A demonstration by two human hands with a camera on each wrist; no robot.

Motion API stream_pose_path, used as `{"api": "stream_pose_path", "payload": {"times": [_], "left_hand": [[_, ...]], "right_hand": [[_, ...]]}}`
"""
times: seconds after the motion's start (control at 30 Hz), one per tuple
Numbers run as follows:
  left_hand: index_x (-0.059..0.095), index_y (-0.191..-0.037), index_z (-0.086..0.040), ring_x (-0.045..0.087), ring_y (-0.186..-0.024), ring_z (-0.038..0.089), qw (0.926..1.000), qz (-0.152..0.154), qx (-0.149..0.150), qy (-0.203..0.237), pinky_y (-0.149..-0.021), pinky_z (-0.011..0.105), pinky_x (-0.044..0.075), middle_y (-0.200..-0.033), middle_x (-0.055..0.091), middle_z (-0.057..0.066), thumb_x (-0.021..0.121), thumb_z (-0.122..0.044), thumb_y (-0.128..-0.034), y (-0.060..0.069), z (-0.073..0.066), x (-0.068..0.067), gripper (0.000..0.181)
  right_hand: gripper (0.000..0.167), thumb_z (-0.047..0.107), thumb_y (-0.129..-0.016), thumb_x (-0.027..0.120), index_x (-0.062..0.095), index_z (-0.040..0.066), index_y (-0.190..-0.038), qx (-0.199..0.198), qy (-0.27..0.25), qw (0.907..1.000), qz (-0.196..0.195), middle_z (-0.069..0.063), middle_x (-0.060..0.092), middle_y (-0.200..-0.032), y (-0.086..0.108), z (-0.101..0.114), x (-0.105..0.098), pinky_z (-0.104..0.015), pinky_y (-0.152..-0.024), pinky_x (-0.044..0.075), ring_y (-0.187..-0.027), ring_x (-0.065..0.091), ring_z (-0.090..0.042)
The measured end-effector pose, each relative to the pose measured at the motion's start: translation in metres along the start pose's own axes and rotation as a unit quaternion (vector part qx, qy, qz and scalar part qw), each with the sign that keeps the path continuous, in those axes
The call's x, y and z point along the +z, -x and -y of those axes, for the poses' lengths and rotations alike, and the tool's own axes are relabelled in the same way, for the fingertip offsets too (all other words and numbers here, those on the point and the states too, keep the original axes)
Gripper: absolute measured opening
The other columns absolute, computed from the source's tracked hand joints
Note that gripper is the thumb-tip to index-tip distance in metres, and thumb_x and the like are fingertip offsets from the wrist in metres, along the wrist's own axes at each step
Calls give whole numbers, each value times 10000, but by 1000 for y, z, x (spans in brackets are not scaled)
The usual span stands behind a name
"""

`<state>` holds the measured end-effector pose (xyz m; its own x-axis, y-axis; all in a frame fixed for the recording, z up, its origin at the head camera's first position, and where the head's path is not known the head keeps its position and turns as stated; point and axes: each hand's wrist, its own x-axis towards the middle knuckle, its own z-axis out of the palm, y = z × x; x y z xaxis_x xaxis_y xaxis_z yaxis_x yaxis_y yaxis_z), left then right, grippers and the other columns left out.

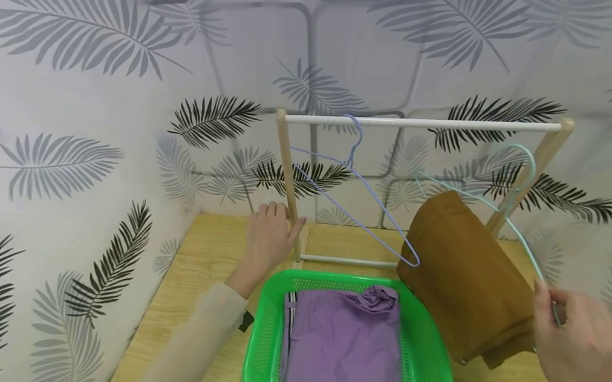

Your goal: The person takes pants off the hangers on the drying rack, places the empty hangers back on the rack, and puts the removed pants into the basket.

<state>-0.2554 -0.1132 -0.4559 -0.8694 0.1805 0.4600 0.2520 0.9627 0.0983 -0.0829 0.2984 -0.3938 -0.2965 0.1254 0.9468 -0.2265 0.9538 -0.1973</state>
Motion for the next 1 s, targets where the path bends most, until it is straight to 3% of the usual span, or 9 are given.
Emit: {"api": "stream_pose_path", "payload": {"times": [0.1, 0.2, 0.37, 0.47, 0.63, 0.83, 0.9, 0.93, 1.0], "left_hand": [[647, -1024, -53, 602, -879, 294, 9984, 28, -100, 559, -783, 389, 530, -942, 670, 102, 543, -507, -1075, 8, -13, -5, 468], [651, -1057, -29, 592, -897, 295, 9904, 122, -254, 1355, -809, 401, 517, -956, 667, 120, 562, -471, -1072, 14, -27, -8, 451], [641, -1125, -30, 607, -1003, 292, 9611, 446, -631, 2650, -871, 424, 525, -1050, 672, 137, 591, -431, -1065, 23, -54, -12, 409], [634, -1161, -36, 633, -1046, 292, 9368, 775, -861, 3301, -912, 418, 537, -1090, 685, 131, 605, -407, -1062, 29, -71, -10, 385], [642, -1197, -55, 674, -1028, 249, 8856, 1381, -1227, 4261, -924, 371, 558, -1112, 712, 102, 610, -410, -1055, 40, -100, -2, 383], [647, -1202, -61, 677, -1000, 173, 8498, 1796, -1423, 4746, -889, 308, 564, -1141, 723, 90, 602, -425, -1059, 54, -128, 10, 394], [657, -1194, -59, 675, -972, 151, 8347, 1916, -1553, 4924, -848, 286, 559, -1138, 726, 93, 605, -428, -1057, 56, -137, 14, 397], [662, -1193, -54, 670, -959, 143, 8243, 1979, -1637, 5045, -828, 277, 552, -1129, 728, 96, 609, -430, -1053, 56, -141, 16, 405], [656, -1206, -34, 704, -911, 193, 7934, 2132, -1818, 5403, -794, 283, 576, -1104, 728, 110, 623, -429, -1048, 55, -149, 19, 427]], "right_hand": [[638, 413, -1052, 559, 667, -138, -749, 33, -9, 10000, -39, -296, 578, -608, 0, 2, -2, -438, -507, 251, -494, 470, -474], [650, 423, -1055, 559, 670, -142, -751, 60, 36, 10000, -16, -303, 583, -615, 0, 4, -4, -418, -520, 250, -497, 478, -479], [664, 428, -1055, 559, 664, -148, -743, 141, 16, 9998, -100, -313, 576, -611, 0, 8, -7, -378, -541, 245, -497, 475, -492], [669, 429, -1054, 562, 665, -151, -737, 190, -60, 9997, -159, -317, 573, -603, 0, 11, -8, -346, -544, 234, -496, 466, -495], [673, 426, -1054, 563, 664, -157, -734, 197, -132, 9996, -176, -316, 574, -596, -1, 14, -9, -313, -532, 224, -493, 454, -492], [681, 434, -1057, 562, 668, -158, -737, 134, -105, 9998, -71, -306, 575, -592, 0, 14, -10, -322, -509, 219, -482, 453, -483], [680, 435, -1057, 562, 668, -157, -739, 125, -81, 9999, -55, -307, 579, -596, 0, 13, -11, -332, -509, 223, -483, 460, -482], [679, 435, -1057, 562, 669, -157, -741, 123, -70, 9999, -45, -308, 581, -598, 0, 13, -11, -335, -509, 226, -485, 464, -482], [679, 436, -1058, 560, 671, -157, -745, 127, -61, 9999, -22, -308, 584, -600, 1, 13, -11, -335, -508, 228, -487, 468, -481]]}}
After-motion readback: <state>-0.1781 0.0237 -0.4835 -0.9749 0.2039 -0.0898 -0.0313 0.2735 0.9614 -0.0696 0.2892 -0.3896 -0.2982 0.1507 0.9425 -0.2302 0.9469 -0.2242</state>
